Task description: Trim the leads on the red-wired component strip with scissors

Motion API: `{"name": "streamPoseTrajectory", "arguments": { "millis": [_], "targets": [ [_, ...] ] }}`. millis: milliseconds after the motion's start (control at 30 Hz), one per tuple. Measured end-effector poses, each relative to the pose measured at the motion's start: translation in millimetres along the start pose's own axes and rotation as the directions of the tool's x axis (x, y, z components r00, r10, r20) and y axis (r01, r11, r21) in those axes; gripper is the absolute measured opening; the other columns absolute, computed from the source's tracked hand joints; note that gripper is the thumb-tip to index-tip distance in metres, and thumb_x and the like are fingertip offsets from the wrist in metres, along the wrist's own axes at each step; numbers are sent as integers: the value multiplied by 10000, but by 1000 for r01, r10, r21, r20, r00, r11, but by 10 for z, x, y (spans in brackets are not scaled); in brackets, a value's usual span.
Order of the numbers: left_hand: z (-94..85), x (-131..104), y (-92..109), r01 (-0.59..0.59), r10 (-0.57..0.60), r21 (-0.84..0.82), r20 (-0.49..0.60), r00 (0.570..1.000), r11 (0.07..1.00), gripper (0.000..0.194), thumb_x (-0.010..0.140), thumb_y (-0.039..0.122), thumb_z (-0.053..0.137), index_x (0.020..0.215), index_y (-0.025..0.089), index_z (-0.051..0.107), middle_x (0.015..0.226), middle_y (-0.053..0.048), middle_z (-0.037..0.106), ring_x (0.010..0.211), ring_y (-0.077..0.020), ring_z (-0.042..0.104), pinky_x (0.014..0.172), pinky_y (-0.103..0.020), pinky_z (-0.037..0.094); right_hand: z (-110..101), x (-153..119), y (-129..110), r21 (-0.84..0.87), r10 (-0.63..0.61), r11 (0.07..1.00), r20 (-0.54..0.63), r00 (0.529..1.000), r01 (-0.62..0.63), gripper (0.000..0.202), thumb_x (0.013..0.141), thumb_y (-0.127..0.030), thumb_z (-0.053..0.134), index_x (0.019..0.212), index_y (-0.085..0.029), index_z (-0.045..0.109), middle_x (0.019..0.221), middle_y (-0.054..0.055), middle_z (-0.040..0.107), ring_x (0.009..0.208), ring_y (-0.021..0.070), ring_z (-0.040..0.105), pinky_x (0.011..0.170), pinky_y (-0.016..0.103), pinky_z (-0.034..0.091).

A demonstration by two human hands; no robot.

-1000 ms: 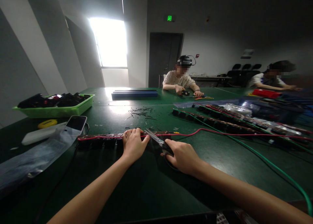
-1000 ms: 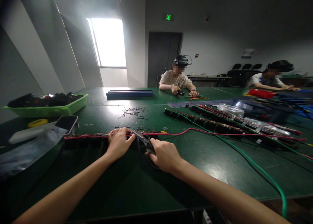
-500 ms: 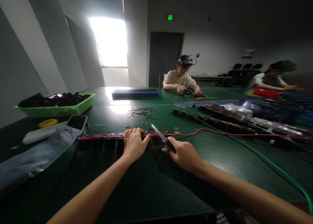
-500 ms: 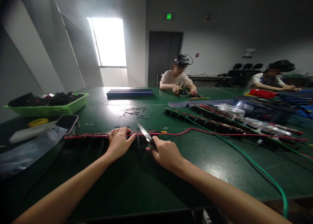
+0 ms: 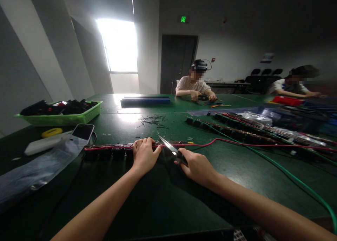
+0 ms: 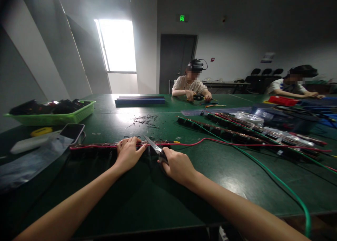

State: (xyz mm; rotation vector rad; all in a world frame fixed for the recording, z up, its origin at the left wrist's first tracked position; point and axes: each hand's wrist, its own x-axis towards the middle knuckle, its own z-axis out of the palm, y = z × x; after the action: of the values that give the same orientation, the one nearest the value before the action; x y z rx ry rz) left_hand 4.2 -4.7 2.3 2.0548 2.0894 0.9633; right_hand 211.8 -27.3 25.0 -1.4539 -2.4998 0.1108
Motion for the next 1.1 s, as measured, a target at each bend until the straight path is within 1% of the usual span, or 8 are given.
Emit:
{"name": "streamPoseTrajectory", "arguments": {
  "millis": [67,200,300,500,733,933,1100],
  "targets": [
    [-3,0,0,-1,1,0,-2,1000,1000,327,837,523,481,956,235,581,1041,-50,631,1105,-271,463,1001,-428,212,14,3,13,21,-5,1000,-7,1000,5,289,871,-289,469,1132,-170,498,1044,88,644,908,218,617,718,261,384],
    [-12,1,4,3,-3,0,5,1000,1000,330,837,521,483,968,233,577,1046,-51,630,1100,-268,471,1005,-424,212,44,16,52,75,-28,997,-46,999,32,392,855,-230,470,1239,-154,442,1140,110,614,992,221,598,783,272,403],
    [-15,3,8,1,-1,0,7,1000,1000,336,837,528,477,966,235,580,1045,-52,630,1101,-270,469,1003,-424,217,50,16,57,82,-30,996,-40,999,33,388,846,-220,478,1228,-157,453,1145,107,609,999,220,596,792,271,405],
    [-24,6,13,6,-7,5,18,1000,1000,327,838,518,473,967,239,582,1050,-58,628,1109,-273,468,1012,-430,209,18,-2,23,41,56,998,-24,998,-55,333,860,-288,498,1171,-171,490,1062,92,633,902,212,617,727,256,392],
    [-20,4,10,4,-4,3,16,1000,1000,332,837,525,471,968,241,583,1048,-57,628,1106,-276,468,1007,-437,218,-20,-17,-8,14,81,997,-27,996,-81,325,865,-331,493,1158,-190,486,1034,74,632,855,210,615,685,257,374],
    [-14,4,10,12,-12,17,12,1000,1000,325,832,515,485,959,233,586,1048,-69,629,1112,-286,469,1009,-439,223,-44,-28,-78,-38,72,997,-62,995,-74,429,822,-357,520,1199,-162,463,1100,107,594,968,231,569,752,274,374],
    [-22,2,17,9,-9,8,3,1000,1000,291,829,486,495,951,238,587,1032,-59,635,1109,-281,471,1015,-442,217,-10,-29,-80,-17,76,997,-35,996,-77,420,811,-318,520,1202,-170,477,1093,96,607,959,226,578,771,270,376]
  ]
}}
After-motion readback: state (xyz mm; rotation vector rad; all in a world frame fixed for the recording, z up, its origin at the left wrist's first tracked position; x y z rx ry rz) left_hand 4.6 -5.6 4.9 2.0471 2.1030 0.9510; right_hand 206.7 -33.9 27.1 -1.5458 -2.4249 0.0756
